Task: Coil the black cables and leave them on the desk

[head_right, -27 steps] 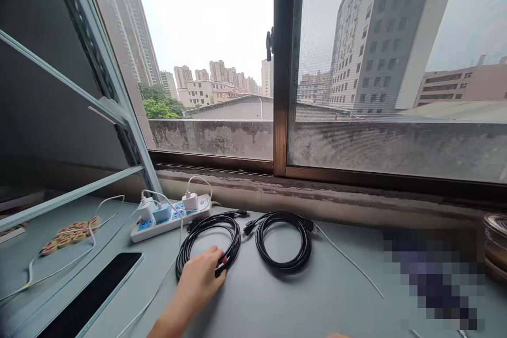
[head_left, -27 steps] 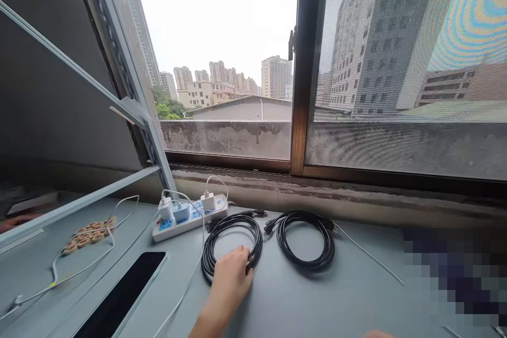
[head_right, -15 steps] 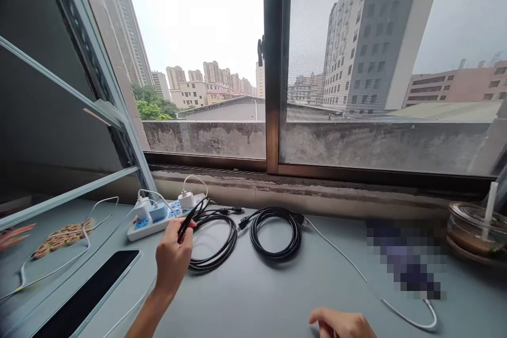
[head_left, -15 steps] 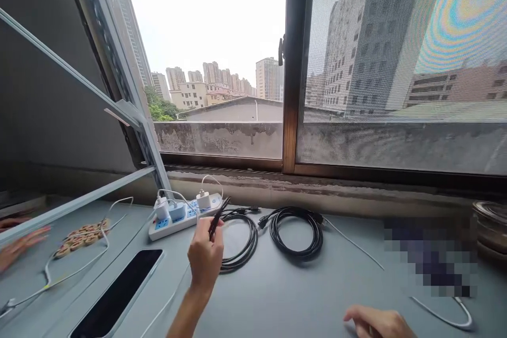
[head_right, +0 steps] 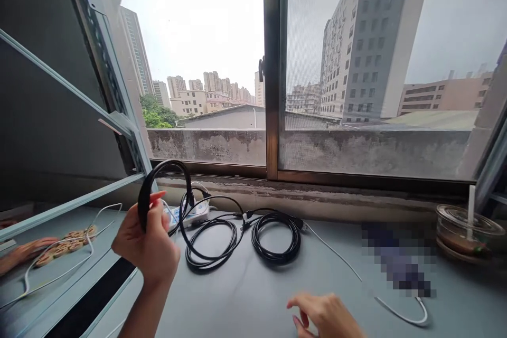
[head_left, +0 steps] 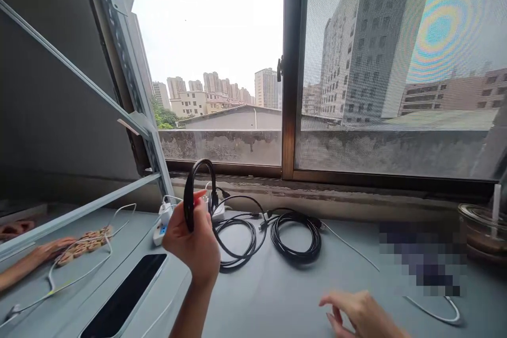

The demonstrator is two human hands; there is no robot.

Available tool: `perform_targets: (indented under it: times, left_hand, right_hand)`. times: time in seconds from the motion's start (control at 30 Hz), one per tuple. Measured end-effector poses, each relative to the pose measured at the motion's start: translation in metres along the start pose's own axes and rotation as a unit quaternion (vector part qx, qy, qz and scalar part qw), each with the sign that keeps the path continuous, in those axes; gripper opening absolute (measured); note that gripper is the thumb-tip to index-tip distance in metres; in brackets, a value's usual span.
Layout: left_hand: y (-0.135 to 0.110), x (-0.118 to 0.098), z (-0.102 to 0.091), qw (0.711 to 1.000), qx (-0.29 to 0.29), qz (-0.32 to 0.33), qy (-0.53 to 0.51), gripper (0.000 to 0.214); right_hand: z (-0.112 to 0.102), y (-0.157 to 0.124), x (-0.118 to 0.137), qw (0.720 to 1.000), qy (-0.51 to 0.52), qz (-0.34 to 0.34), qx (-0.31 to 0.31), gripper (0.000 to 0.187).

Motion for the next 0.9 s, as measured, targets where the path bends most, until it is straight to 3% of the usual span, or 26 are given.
perform_targets:
  times: [0.1, 0.2, 0.33, 0.4, 0.5, 0.63, 0.73, 0.83, 0.9]
  left_hand:
    - [0.001, -0.03, 0.008, 1.0, -0.005, 0.026, 0.001, 0.018]
    - [0.007, -0.053, 0.014, 0.999, 0.004, 0.01, -0.039, 0.02]
    - [0.016, -0.074, 0.022, 0.995, 0.049, -0.027, -0.086, 0.025]
    - [0.017, -0.08, 0.025, 0.992, 0.066, -0.041, -0.099, 0.026]
    - [0.013, -0.086, 0.027, 0.991, 0.069, -0.047, -0.1, 0.027]
    - [0.001, -0.086, 0.034, 0.992, 0.055, -0.054, -0.101, 0.033]
    - [-0.007, -0.076, 0.048, 0.986, 0.069, -0.086, -0.123, 0.038]
    - [-0.01, -0.061, 0.061, 0.979, 0.056, -0.109, -0.163, 0.04]
    - [-0.01, -0.05, 0.067, 0.976, 0.043, -0.109, -0.182, 0.04]
  right_hand:
    - [-0.028, 0.038, 0.031, 1.0, 0.001, -0.001, 0.013, 0.022]
    - [-0.055, 0.077, 0.059, 0.997, 0.059, 0.053, -0.005, 0.022]
    - [-0.063, 0.117, 0.094, 0.985, 0.155, 0.076, 0.02, 0.029]
    - [-0.065, 0.132, 0.108, 0.967, 0.247, 0.058, 0.013, 0.046]
    - [-0.08, 0.146, 0.12, 0.93, 0.365, 0.027, -0.044, 0.073]
    - [-0.113, 0.152, 0.138, 0.891, 0.438, -0.102, -0.062, 0.063]
    - [-0.138, 0.152, 0.147, 0.895, 0.394, -0.186, -0.095, 0.051]
    - [-0.161, 0.155, 0.138, 0.904, 0.329, -0.179, -0.206, 0.025]
    - [-0.172, 0.158, 0.126, 0.883, 0.346, -0.163, -0.273, 0.019]
Point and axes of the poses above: each hand's wrist, its own y-axis towards the middle knuckle, its own z-axis out of the palm, x = y × z, the point moved 6 cm from there along y, towards the middle knuckle, and after that the axes turned 2 degrees about -z, right-handed, at the moved point
